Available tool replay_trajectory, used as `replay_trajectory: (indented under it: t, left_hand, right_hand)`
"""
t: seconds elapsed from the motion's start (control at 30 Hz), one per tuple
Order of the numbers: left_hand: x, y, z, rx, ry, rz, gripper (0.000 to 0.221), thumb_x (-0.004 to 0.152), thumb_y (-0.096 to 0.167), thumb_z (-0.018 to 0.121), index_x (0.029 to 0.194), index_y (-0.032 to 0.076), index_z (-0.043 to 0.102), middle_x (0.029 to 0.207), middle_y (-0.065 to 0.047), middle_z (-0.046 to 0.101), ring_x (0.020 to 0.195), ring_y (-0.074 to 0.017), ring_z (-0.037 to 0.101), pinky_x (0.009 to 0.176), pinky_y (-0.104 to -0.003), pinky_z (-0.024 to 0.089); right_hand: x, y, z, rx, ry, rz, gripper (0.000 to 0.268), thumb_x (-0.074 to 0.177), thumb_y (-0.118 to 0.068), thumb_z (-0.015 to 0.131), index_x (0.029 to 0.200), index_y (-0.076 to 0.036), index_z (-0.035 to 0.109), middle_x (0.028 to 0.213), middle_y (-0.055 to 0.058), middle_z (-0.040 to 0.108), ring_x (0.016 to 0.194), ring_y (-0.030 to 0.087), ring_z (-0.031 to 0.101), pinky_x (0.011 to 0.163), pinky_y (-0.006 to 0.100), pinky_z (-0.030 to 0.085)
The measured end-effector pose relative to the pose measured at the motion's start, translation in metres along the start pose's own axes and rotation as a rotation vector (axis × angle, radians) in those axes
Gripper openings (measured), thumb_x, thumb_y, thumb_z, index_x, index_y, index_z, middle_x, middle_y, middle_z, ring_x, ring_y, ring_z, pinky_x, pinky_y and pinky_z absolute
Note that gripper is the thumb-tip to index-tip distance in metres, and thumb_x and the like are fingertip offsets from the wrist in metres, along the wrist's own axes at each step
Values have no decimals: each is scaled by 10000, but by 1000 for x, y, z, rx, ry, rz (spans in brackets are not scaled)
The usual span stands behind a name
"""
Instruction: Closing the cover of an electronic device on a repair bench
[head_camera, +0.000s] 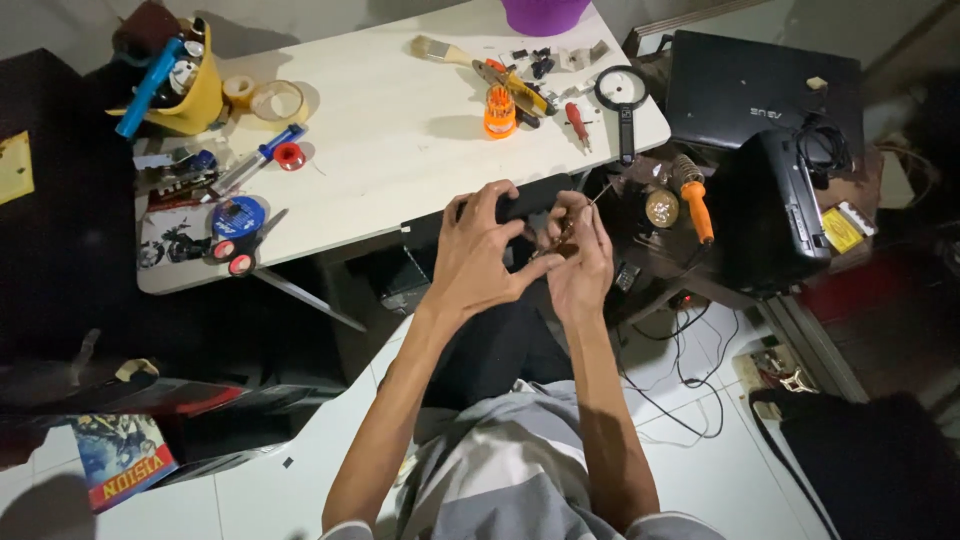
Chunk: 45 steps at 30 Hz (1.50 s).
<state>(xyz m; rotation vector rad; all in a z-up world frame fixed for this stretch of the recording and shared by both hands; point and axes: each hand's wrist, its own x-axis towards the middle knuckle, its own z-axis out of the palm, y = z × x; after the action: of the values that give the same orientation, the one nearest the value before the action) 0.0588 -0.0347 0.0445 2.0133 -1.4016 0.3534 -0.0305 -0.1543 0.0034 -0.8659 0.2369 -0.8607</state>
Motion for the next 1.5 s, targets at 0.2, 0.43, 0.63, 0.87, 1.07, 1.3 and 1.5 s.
replay_trajectory:
  t: [0.2, 0.43, 0.63, 0.87, 1.07, 1.3, 1.5]
  left_hand:
    - [-2, -8, 13, 126, -45, -24, 236, 869, 350, 758, 910, 118, 769, 1344, -85, 501, 1232, -360, 577, 1068, -585, 423]
    - [-4, -11, 17, 124, -49, -36, 268, 875, 366, 764, 914, 101, 753, 1321, -68, 506, 1214, -340, 586, 1066, -577, 425]
    - [-5, -10, 9, 57, -43, -26, 225, 868, 382, 779, 964, 188, 718, 1307, -21, 506, 1227, -332, 607, 1094, -582, 412]
    - [3, -32, 25, 81, 79, -6, 161, 887, 308, 776, 919, 218, 646, 1249, -7, 554, 1068, -309, 678, 1046, -556, 466]
    - [7, -29, 16, 101, 92, -36, 186, 908, 212, 779, 981, 147, 621, 1107, -65, 611, 975, -347, 705, 1025, -565, 486]
    - [10, -23, 8, 89, 68, -67, 351, 948, 253, 742, 1253, 150, 602, 1185, -102, 615, 982, -379, 704, 1040, -579, 486]
    - [5, -30, 18, 91, 67, -62, 355, 962, 255, 723, 1295, 177, 627, 1235, -74, 591, 1003, -364, 698, 1032, -561, 491]
  right_hand:
    - [0, 6, 12, 64, 40, -40, 318, 1084, -230, 553, 1239, 38, 624, 956, 87, 603, 829, 170, 616, 715, 291, 524]
    - [-7, 9, 15, -186, -25, -143, 408, 1119, -202, 485, 1482, -16, 503, 1050, 78, 679, 946, 133, 687, 839, 274, 573]
    - [-9, -5, -19, -380, 36, -259, 441, 1120, -118, 480, 1548, -21, 448, 977, 71, 697, 790, 95, 641, 699, 220, 541]
    - [-12, -8, -36, -929, -93, -438, 358, 1034, -25, 653, 1391, -49, 653, 953, 162, 762, 812, 214, 720, 635, 329, 552]
    - [-12, -3, -35, -966, -85, -431, 353, 1021, -30, 678, 1374, -54, 674, 992, 156, 759, 863, 212, 725, 670, 333, 545]
    - [-8, -3, -38, -1022, -111, -504, 330, 1040, 5, 607, 1355, -47, 691, 911, 172, 721, 712, 253, 677, 572, 335, 467]
    - [-4, -11, -30, -1099, -119, -535, 351, 1033, 5, 629, 1367, -83, 690, 931, 172, 694, 716, 260, 648, 562, 348, 433]
